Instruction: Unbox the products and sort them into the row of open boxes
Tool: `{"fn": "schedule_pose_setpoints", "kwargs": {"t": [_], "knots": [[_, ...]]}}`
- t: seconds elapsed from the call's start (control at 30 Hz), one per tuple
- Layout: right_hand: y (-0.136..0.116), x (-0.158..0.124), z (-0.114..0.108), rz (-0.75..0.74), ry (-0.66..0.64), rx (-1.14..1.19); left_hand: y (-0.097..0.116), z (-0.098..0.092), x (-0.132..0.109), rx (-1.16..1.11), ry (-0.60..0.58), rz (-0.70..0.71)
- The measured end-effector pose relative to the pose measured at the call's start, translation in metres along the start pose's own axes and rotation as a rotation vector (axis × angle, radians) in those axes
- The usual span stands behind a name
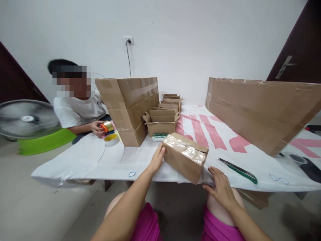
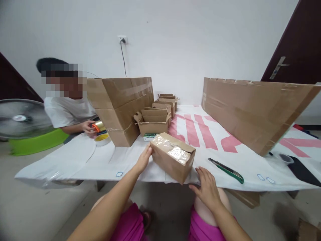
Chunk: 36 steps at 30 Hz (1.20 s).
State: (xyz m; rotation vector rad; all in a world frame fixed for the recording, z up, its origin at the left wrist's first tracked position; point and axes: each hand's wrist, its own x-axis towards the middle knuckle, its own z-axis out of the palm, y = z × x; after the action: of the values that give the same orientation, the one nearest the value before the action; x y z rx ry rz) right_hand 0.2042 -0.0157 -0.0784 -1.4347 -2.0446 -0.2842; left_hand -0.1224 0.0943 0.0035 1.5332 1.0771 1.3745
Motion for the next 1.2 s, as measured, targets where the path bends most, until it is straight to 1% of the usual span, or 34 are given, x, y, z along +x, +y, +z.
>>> {"fn": "schedule_pose_setpoints", "kwargs": {"t": [0.07, 0.1, 0.17, 0.23, 0.3, 0.37, 0.4, 0.47, 0.53, 0.6, 0.7, 0.8, 0.87, 0.93, 1.03, 1.13, 1.2], "knots": [[0.002, -0.001, -0.001, -0.008, 0.046, 0.100, 0.006, 0.010, -0.013, 0.045, -0.028, 0.023], [0.002, -0.002, -0.002, 0.015, 0.070, 0.143, 0.009, 0.014, -0.020, 0.075, -0.040, 0.037], [0.005, -0.003, -0.002, 0.114, 0.121, 0.198, 0.016, 0.022, -0.033, 0.168, -0.060, 0.093], [0.008, -0.004, -0.002, 0.233, 0.173, 0.215, 0.021, 0.028, -0.045, 0.304, -0.099, 0.198], [0.011, -0.004, -0.001, 0.322, 0.220, 0.216, 0.024, 0.033, -0.054, 0.410, -0.163, 0.317], [0.015, -0.003, -0.001, 0.358, 0.239, 0.224, 0.024, 0.035, -0.059, 0.438, -0.211, 0.406], [0.016, -0.003, 0.000, 0.365, 0.236, 0.230, 0.023, 0.035, -0.060, 0.444, -0.218, 0.442], [0.016, -0.003, -0.001, 0.371, 0.216, 0.232, 0.022, 0.036, -0.060, 0.454, -0.182, 0.507], [0.015, -0.004, 0.000, 0.377, 0.202, 0.219, 0.021, 0.035, -0.057, 0.438, -0.114, 0.571], [0.014, -0.006, 0.000, 0.378, 0.202, 0.204, 0.021, 0.034, -0.054, 0.408, -0.089, 0.627], [0.019, -0.008, -0.004, 0.357, 0.157, 0.230, 0.025, 0.032, -0.050, 0.434, -0.151, 0.648], [0.041, -0.006, -0.016, 0.289, 0.130, 0.217, 0.030, 0.031, -0.050, 0.473, -0.186, 0.618], [0.063, -0.002, -0.028, 0.224, 0.134, 0.107, 0.033, 0.030, -0.050, 0.466, -0.193, 0.609], [0.087, 0.002, -0.040, 0.185, 0.127, -0.053, 0.035, 0.030, -0.050, 0.458, -0.197, 0.609], [0.112, 0.004, -0.051, 0.219, 0.059, -0.260, 0.035, 0.030, -0.049, 0.451, -0.187, 0.619], [0.119, 0.006, -0.058, 0.237, -0.045, -0.308, 0.034, 0.031, -0.048, 0.452, -0.165, 0.641], [0.118, 0.013, -0.063, 0.216, -0.060, -0.267, 0.033, 0.032, -0.048, 0.460, -0.145, 0.657]]}}
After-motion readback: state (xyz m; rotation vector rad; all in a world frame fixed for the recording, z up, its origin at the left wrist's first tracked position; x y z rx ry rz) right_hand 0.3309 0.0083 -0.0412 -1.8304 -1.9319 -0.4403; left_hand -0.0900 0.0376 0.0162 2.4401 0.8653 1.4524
